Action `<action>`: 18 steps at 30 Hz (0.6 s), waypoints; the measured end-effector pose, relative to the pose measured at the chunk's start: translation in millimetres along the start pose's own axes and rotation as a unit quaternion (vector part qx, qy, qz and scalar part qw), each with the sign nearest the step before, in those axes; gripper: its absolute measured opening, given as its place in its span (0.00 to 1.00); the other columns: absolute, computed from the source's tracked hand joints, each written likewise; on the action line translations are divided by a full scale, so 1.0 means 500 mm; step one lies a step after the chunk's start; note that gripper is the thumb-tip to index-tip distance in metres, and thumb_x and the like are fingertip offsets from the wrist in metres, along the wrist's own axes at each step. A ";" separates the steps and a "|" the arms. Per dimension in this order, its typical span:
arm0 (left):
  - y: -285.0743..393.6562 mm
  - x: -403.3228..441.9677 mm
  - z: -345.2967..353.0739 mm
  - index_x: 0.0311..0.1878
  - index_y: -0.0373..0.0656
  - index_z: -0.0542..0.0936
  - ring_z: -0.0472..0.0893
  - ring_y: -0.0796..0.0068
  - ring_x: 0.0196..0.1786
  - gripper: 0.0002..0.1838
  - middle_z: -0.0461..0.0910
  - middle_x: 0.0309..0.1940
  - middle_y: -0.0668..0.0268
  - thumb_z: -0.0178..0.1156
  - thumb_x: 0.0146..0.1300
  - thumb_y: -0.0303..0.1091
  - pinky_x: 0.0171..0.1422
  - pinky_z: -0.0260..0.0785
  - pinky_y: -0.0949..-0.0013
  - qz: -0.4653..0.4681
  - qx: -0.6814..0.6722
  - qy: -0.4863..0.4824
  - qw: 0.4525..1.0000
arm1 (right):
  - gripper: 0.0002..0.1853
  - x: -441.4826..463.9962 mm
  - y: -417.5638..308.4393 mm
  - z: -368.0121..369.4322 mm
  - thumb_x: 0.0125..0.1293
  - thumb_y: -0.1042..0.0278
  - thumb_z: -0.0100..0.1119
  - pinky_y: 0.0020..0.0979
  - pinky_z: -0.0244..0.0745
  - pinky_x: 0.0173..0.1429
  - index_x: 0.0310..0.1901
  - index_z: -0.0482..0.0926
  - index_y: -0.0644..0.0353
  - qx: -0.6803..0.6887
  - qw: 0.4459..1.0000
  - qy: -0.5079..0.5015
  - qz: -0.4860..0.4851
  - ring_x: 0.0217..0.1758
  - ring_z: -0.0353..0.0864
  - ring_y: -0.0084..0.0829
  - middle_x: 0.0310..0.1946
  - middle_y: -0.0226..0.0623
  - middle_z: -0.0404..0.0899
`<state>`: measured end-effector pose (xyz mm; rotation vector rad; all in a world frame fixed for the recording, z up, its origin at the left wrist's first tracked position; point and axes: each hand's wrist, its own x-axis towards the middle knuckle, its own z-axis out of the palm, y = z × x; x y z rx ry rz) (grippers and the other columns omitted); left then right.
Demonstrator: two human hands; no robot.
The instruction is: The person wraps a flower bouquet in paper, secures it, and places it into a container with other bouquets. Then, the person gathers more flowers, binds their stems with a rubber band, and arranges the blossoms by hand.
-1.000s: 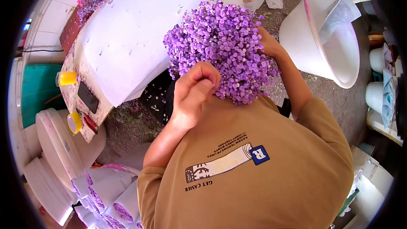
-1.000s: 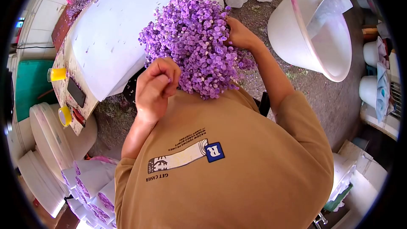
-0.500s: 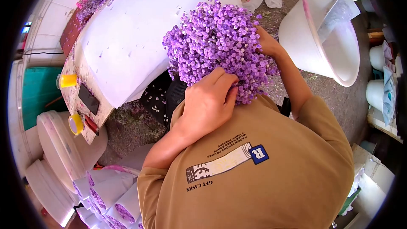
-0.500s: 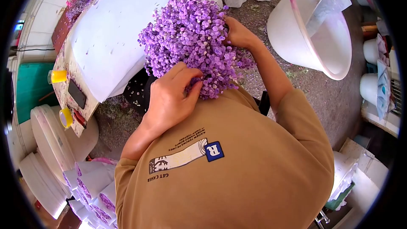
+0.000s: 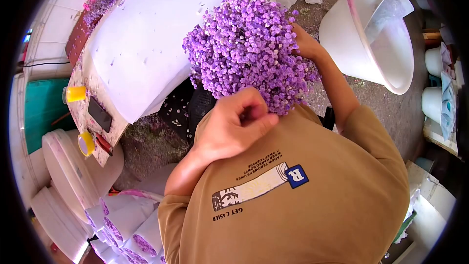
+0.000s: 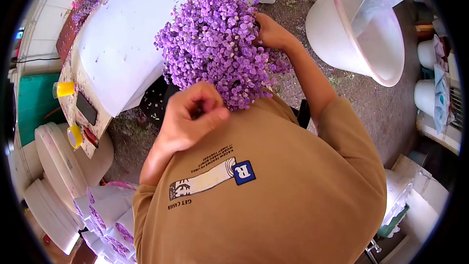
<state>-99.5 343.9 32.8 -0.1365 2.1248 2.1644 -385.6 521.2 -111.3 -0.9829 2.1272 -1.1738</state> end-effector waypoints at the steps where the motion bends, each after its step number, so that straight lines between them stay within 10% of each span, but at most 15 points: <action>1: 0.030 -0.004 0.007 0.38 0.40 0.79 0.70 0.83 0.28 0.08 0.74 0.28 0.71 0.71 0.63 0.25 0.33 0.62 0.75 -0.063 0.052 -0.018 0.996 | 0.35 0.000 -0.003 -0.002 0.44 0.81 0.70 0.40 0.75 0.62 0.60 0.76 0.69 -0.006 1.000 0.002 0.001 0.56 0.82 0.41 0.53 0.53 0.83; 6: 0.006 0.009 0.040 0.47 0.42 0.84 0.80 0.68 0.27 0.10 0.78 0.31 0.63 0.70 0.62 0.26 0.33 0.73 0.66 0.126 0.263 0.071 0.954 | 0.36 -0.014 -0.074 -0.007 0.44 0.82 0.70 0.39 0.76 0.61 0.61 0.76 0.69 0.010 1.000 -0.001 0.022 0.54 0.82 0.38 0.54 0.50 0.84; 18: 0.023 0.022 0.043 0.42 0.42 0.84 0.82 0.58 0.33 0.10 0.77 0.34 0.63 0.72 0.57 0.27 0.33 0.75 0.59 0.211 0.399 0.091 0.888 | 0.38 -0.004 -0.029 -0.002 0.45 0.83 0.69 0.38 0.76 0.61 0.64 0.75 0.69 0.029 1.000 0.000 0.007 0.54 0.82 0.38 0.52 0.50 0.84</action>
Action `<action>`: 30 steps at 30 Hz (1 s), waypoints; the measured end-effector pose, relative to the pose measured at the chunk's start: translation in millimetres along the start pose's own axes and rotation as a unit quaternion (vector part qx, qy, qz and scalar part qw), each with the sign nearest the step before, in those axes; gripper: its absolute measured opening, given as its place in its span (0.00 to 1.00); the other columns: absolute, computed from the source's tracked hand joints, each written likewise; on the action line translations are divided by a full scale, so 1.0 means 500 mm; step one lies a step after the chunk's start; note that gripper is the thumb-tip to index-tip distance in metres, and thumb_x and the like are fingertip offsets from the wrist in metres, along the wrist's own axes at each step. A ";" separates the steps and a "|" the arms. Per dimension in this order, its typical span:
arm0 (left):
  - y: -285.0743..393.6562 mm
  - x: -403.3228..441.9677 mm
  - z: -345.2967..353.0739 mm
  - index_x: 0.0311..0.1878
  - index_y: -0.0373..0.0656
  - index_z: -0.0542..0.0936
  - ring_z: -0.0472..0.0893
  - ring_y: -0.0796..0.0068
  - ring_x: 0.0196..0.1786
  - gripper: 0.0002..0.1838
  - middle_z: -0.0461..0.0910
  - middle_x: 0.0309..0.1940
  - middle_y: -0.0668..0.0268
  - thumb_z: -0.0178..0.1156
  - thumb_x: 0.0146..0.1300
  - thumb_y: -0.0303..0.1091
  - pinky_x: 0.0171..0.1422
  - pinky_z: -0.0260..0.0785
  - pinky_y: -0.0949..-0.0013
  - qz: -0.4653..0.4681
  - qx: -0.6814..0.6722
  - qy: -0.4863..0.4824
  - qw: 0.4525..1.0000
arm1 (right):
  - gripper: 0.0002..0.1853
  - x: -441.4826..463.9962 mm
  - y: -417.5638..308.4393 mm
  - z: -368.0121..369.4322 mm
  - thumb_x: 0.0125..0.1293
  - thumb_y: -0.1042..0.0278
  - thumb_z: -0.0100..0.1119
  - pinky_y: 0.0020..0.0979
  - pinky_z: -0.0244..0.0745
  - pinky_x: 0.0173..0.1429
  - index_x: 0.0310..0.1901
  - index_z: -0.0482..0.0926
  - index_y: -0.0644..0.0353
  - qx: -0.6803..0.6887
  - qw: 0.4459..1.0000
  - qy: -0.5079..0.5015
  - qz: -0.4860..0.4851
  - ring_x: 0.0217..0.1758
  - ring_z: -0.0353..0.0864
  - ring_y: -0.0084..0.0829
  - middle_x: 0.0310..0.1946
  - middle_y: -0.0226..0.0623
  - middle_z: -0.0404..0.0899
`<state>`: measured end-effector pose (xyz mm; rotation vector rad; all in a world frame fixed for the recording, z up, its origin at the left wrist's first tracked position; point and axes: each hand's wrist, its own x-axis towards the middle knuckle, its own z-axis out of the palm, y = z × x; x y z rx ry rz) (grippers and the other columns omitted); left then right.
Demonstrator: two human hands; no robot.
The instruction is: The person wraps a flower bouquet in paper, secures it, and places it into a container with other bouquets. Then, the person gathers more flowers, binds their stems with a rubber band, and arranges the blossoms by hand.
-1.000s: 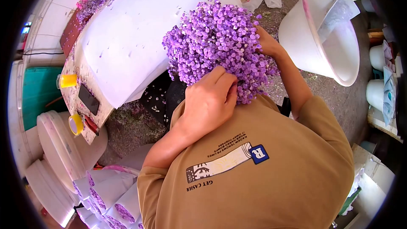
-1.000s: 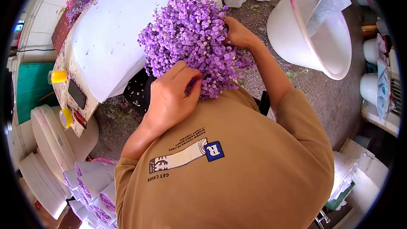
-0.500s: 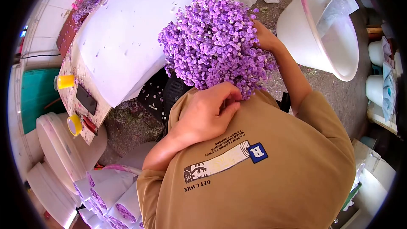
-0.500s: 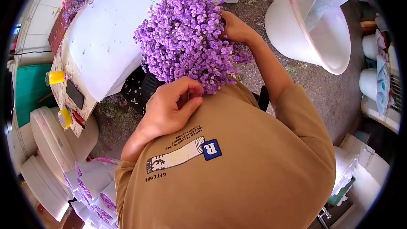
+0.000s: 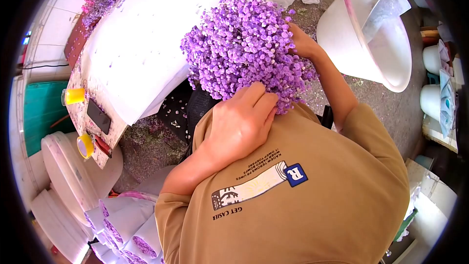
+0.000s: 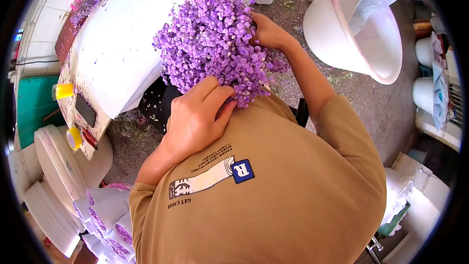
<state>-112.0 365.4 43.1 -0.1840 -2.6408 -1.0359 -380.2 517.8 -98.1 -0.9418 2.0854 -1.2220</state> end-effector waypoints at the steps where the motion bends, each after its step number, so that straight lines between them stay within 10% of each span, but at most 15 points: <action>1: -0.002 -0.001 0.002 0.42 0.42 0.84 0.82 0.58 0.33 0.10 0.77 0.34 0.63 0.72 0.57 0.27 0.33 0.75 0.59 0.000 0.000 -0.001 1.000 | 0.37 0.001 0.000 0.001 0.45 0.83 0.68 0.38 0.75 0.61 0.63 0.75 0.69 0.002 1.000 -0.002 -0.005 0.55 0.82 0.38 0.52 0.50 0.85; 13: -0.016 0.007 0.022 0.38 0.39 0.84 0.81 0.60 0.33 0.07 0.76 0.33 0.61 0.70 0.56 0.23 0.33 0.75 0.60 0.036 0.021 0.005 0.999 | 0.36 -0.004 -0.018 0.000 0.46 0.81 0.69 0.37 0.75 0.61 0.63 0.75 0.68 0.006 1.000 -0.003 -0.008 0.54 0.81 0.35 0.51 0.48 0.85; 21: -0.020 0.008 -0.036 0.44 0.37 0.83 0.72 0.85 0.32 0.07 0.79 0.31 0.71 0.56 0.68 0.23 0.37 0.63 0.76 -0.206 -0.460 -0.086 0.860 | 0.32 -0.001 -0.017 -0.009 0.58 0.70 0.66 0.35 0.71 0.70 0.66 0.74 0.70 -0.038 0.999 -0.033 0.020 0.60 0.78 0.32 0.60 0.46 0.83; 30: 0.005 0.040 0.006 0.45 0.40 0.85 0.83 0.55 0.33 0.10 0.79 0.33 0.60 0.67 0.59 0.23 0.34 0.75 0.58 0.011 -0.047 -0.035 0.998 | 0.31 -0.018 -0.087 -0.009 0.51 0.75 0.63 0.34 0.73 0.63 0.61 0.76 0.70 0.014 0.999 -0.038 0.025 0.53 0.77 0.29 0.53 0.43 0.83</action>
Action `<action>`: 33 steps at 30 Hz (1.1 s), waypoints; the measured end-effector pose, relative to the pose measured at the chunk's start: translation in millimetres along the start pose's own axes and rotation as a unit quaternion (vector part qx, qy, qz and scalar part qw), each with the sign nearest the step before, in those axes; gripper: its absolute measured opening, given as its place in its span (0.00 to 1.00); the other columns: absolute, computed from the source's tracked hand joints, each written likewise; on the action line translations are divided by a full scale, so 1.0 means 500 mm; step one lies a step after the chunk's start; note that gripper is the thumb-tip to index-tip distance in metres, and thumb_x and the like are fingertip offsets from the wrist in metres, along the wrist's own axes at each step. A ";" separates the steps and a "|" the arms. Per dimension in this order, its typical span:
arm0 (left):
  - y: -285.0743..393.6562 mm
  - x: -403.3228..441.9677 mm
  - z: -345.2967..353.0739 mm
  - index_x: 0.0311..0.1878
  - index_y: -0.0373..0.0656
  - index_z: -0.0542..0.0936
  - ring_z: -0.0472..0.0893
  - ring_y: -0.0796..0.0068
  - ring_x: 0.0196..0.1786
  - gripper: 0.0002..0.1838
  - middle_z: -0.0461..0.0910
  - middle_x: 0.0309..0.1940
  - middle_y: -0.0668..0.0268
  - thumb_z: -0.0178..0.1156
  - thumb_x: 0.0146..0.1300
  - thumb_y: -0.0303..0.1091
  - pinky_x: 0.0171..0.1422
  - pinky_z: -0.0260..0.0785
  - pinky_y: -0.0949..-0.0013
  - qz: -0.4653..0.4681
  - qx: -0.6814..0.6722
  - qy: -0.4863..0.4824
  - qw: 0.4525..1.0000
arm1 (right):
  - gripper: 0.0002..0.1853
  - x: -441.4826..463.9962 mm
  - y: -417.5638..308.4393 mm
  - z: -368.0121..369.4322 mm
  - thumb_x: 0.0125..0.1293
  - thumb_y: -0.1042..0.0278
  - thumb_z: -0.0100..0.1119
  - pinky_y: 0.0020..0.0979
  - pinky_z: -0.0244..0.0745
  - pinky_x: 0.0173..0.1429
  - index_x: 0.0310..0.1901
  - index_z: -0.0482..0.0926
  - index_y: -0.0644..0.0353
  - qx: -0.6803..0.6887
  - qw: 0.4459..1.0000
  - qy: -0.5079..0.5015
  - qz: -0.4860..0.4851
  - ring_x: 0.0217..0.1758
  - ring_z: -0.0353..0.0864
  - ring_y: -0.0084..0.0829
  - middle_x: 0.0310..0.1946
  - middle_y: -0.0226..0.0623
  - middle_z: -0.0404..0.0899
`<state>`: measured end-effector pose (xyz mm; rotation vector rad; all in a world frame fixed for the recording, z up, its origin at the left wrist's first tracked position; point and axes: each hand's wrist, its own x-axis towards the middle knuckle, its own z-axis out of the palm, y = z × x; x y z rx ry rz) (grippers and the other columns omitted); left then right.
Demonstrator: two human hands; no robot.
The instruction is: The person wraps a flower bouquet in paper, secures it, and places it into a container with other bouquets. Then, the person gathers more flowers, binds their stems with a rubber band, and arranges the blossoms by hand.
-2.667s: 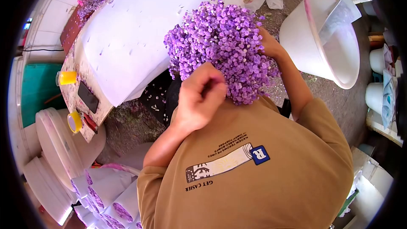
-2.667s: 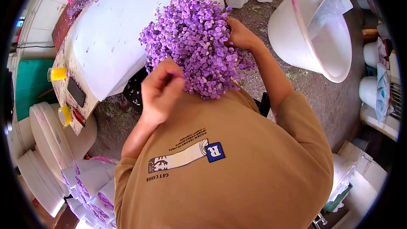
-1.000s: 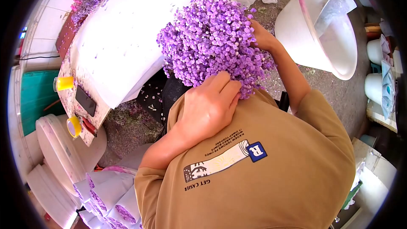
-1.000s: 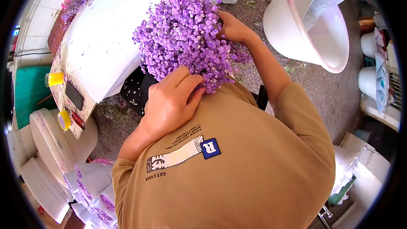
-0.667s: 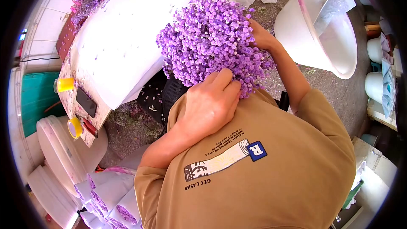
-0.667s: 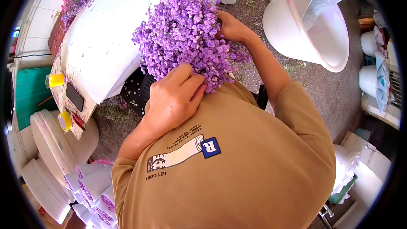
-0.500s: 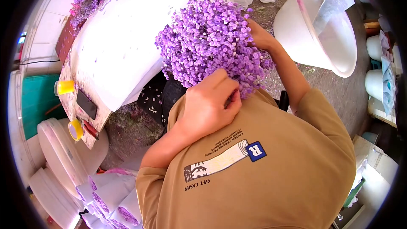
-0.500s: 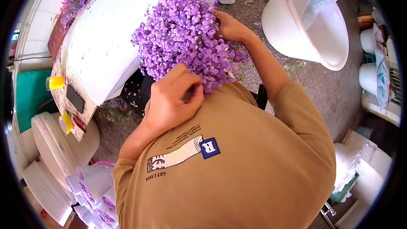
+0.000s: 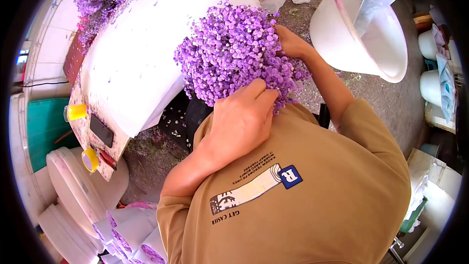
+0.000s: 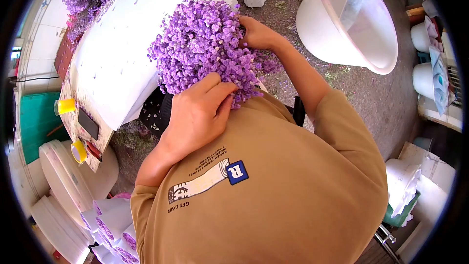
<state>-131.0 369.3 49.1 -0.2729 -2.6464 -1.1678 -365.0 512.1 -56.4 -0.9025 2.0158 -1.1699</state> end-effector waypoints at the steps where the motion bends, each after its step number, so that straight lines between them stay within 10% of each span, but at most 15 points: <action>1: 0.000 -0.001 -0.001 0.44 0.40 0.85 0.83 0.55 0.33 0.09 0.79 0.33 0.60 0.67 0.59 0.23 0.34 0.75 0.58 0.001 0.020 -0.002 1.000 | 0.31 -0.003 -0.002 0.001 0.51 0.75 0.63 0.34 0.73 0.63 0.61 0.76 0.70 0.001 1.000 0.001 0.000 0.53 0.77 0.29 0.53 0.43 0.83; 11: -0.026 -0.008 0.003 0.42 0.40 0.83 0.75 0.73 0.26 0.02 0.76 0.30 0.67 0.63 0.68 0.24 0.31 0.66 0.71 -0.002 -0.193 0.059 0.979 | 0.40 0.004 -0.003 -0.007 0.47 0.81 0.70 0.38 0.74 0.68 0.68 0.73 0.68 -0.023 0.999 -0.015 0.019 0.62 0.81 0.38 0.58 0.51 0.83; 14: -0.037 -0.003 -0.034 0.47 0.36 0.80 0.73 0.84 0.33 0.05 0.74 0.31 0.74 0.61 0.74 0.28 0.36 0.66 0.76 -0.245 -0.544 0.006 0.803 | 0.38 -0.004 -0.010 -0.002 0.45 0.78 0.68 0.38 0.73 0.67 0.64 0.75 0.68 -0.035 0.999 0.000 -0.023 0.58 0.80 0.37 0.54 0.50 0.83; 17: -0.015 0.028 -0.045 0.48 0.38 0.81 0.68 0.88 0.29 0.06 0.74 0.30 0.76 0.58 0.74 0.28 0.31 0.58 0.79 -0.237 -0.423 -0.070 0.872 | 0.36 -0.002 -0.009 0.000 0.43 0.75 0.67 0.39 0.72 0.67 0.61 0.76 0.68 -0.027 0.999 0.015 -0.040 0.55 0.80 0.39 0.51 0.51 0.83; 21: -0.019 0.032 0.015 0.46 0.39 0.84 0.79 0.70 0.29 0.07 0.78 0.32 0.64 0.64 0.65 0.22 0.34 0.71 0.68 -0.014 -0.092 -0.001 0.996 | 0.40 0.000 0.002 -0.003 0.43 0.74 0.70 0.42 0.70 0.70 0.64 0.74 0.68 -0.073 0.996 0.020 -0.055 0.60 0.79 0.49 0.56 0.55 0.81; 25: -0.018 0.036 0.020 0.44 0.39 0.85 0.81 0.54 0.32 0.10 0.77 0.32 0.58 0.68 0.58 0.20 0.35 0.73 0.60 0.020 0.018 0.015 1.000 | 0.39 -0.003 0.003 -0.002 0.44 0.73 0.69 0.43 0.70 0.70 0.64 0.74 0.68 -0.078 0.993 0.029 -0.082 0.60 0.78 0.53 0.56 0.57 0.80; 33: -0.027 0.015 0.025 0.42 0.39 0.84 0.77 0.66 0.27 0.05 0.76 0.31 0.63 0.65 0.64 0.21 0.30 0.68 0.67 0.008 -0.122 0.052 0.991 | 0.33 -0.001 -0.001 -0.007 0.49 0.73 0.67 0.42 0.71 0.68 0.62 0.76 0.68 -0.062 0.996 0.006 -0.059 0.59 0.81 0.44 0.54 0.55 0.83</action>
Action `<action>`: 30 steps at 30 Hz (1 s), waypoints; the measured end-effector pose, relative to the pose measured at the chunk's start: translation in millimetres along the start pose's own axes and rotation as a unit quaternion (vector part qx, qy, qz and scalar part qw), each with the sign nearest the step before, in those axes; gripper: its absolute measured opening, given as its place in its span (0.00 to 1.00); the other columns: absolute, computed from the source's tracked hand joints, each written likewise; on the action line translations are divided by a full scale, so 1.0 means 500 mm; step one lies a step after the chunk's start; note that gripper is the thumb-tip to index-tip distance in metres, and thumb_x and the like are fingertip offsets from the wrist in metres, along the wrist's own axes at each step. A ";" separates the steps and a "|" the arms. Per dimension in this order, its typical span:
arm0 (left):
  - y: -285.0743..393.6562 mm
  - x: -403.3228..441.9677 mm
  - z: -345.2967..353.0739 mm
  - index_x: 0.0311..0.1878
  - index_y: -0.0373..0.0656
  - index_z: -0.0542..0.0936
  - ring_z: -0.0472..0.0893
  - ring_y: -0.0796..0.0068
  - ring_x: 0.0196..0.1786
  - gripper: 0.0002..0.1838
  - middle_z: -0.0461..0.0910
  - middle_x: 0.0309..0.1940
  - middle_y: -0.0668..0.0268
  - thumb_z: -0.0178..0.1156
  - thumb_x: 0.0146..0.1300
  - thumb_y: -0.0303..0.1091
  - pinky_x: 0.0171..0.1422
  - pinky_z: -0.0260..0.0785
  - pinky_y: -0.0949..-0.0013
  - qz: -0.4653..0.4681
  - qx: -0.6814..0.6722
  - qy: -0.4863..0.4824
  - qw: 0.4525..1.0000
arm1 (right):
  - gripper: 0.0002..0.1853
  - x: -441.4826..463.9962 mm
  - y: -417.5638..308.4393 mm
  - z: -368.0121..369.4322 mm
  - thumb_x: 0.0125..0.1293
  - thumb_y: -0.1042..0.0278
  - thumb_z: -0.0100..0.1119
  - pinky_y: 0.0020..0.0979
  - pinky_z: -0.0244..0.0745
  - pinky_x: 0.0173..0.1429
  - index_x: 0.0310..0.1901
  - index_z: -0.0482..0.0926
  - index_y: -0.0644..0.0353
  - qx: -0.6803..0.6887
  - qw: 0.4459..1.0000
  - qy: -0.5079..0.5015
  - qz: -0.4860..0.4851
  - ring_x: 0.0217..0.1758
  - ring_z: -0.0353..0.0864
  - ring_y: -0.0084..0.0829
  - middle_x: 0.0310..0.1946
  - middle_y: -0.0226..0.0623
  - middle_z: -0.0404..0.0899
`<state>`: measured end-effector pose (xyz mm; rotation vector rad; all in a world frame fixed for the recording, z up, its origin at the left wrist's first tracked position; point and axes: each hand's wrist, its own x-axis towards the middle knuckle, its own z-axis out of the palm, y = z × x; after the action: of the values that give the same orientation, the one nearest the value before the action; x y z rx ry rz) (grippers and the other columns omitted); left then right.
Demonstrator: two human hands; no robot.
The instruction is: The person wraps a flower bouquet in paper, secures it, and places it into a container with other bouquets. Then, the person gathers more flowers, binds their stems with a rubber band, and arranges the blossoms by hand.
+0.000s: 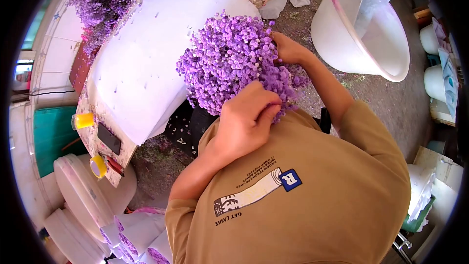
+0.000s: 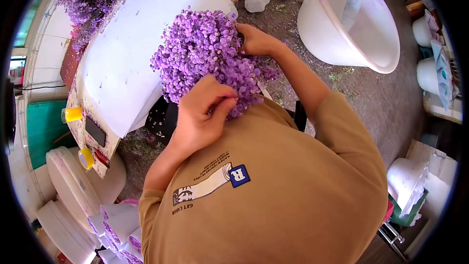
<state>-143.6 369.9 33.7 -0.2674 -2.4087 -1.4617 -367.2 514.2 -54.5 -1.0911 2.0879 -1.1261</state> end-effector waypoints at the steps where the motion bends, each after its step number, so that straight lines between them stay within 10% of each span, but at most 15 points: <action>1: -0.003 -0.002 -0.010 0.42 0.39 0.83 0.74 0.74 0.26 0.04 0.76 0.31 0.66 0.64 0.67 0.21 0.29 0.65 0.71 -0.032 -0.089 0.003 0.996 | 0.33 0.001 0.001 -0.002 0.49 0.73 0.67 0.42 0.71 0.68 0.62 0.76 0.68 0.000 1.000 0.002 -0.001 0.59 0.81 0.44 0.54 0.55 0.83; 4: -0.005 -0.003 -0.062 0.45 0.39 0.83 0.70 0.86 0.28 0.05 0.75 0.32 0.71 0.61 0.70 0.21 0.29 0.59 0.78 -0.274 -0.389 0.052 0.878 | 0.40 0.006 0.002 0.003 0.46 0.79 0.67 0.39 0.70 0.72 0.68 0.73 0.67 -0.012 1.000 -0.006 0.022 0.65 0.79 0.41 0.61 0.52 0.82; 8: 0.000 0.024 -0.038 0.47 0.38 0.83 0.70 0.87 0.29 0.07 0.74 0.31 0.73 0.65 0.68 0.23 0.30 0.61 0.78 -0.118 -0.029 0.055 0.991 | 0.29 0.001 -0.006 0.002 0.57 0.70 0.66 0.41 0.70 0.70 0.63 0.76 0.69 0.007 1.000 -0.016 0.008 0.62 0.80 0.43 0.57 0.54 0.82; 13: -0.027 0.046 -0.011 0.40 0.38 0.82 0.79 0.55 0.30 0.08 0.78 0.33 0.56 0.69 0.58 0.20 0.33 0.73 0.63 0.007 0.164 0.100 0.981 | 0.28 0.004 0.025 0.015 0.60 0.71 0.66 0.40 0.69 0.71 0.63 0.76 0.69 0.050 0.997 0.016 -0.053 0.63 0.80 0.40 0.59 0.52 0.83; 17: -0.032 0.030 -0.015 0.42 0.38 0.82 0.78 0.66 0.28 0.06 0.78 0.32 0.63 0.68 0.63 0.21 0.32 0.70 0.68 0.002 0.149 0.088 0.985 | 0.28 0.002 0.016 0.012 0.60 0.71 0.66 0.39 0.69 0.71 0.63 0.76 0.68 0.032 0.999 0.020 -0.036 0.63 0.80 0.39 0.59 0.52 0.83; 22: -0.010 0.047 -0.060 0.47 0.39 0.81 0.69 0.86 0.31 0.04 0.73 0.31 0.78 0.63 0.73 0.27 0.33 0.61 0.78 -0.232 -0.279 0.084 0.928 | 0.28 0.003 -0.004 0.007 0.60 0.70 0.66 0.40 0.70 0.70 0.62 0.77 0.68 0.037 0.999 -0.006 -0.014 0.63 0.81 0.39 0.58 0.53 0.84; 26: -0.011 0.075 -0.028 0.44 0.38 0.82 0.71 0.78 0.27 0.07 0.73 0.28 0.68 0.68 0.65 0.27 0.32 0.65 0.70 -0.089 0.104 0.079 0.988 | 0.29 0.000 0.008 0.008 0.58 0.71 0.66 0.40 0.71 0.70 0.63 0.77 0.68 0.051 0.999 0.000 -0.009 0.63 0.80 0.39 0.58 0.53 0.84; 30: -0.052 0.071 -0.006 0.40 0.39 0.83 0.70 0.80 0.26 0.06 0.72 0.26 0.69 0.70 0.62 0.26 0.30 0.63 0.72 -0.028 0.138 0.106 0.984 | 0.31 0.003 0.026 0.009 0.56 0.73 0.65 0.39 0.69 0.72 0.64 0.76 0.68 0.029 0.999 0.002 -0.023 0.64 0.80 0.39 0.60 0.52 0.83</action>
<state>-184.6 355.3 26.1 0.0187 -2.4197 -1.0944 -369.9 515.0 -68.1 -1.1151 2.0307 -1.2039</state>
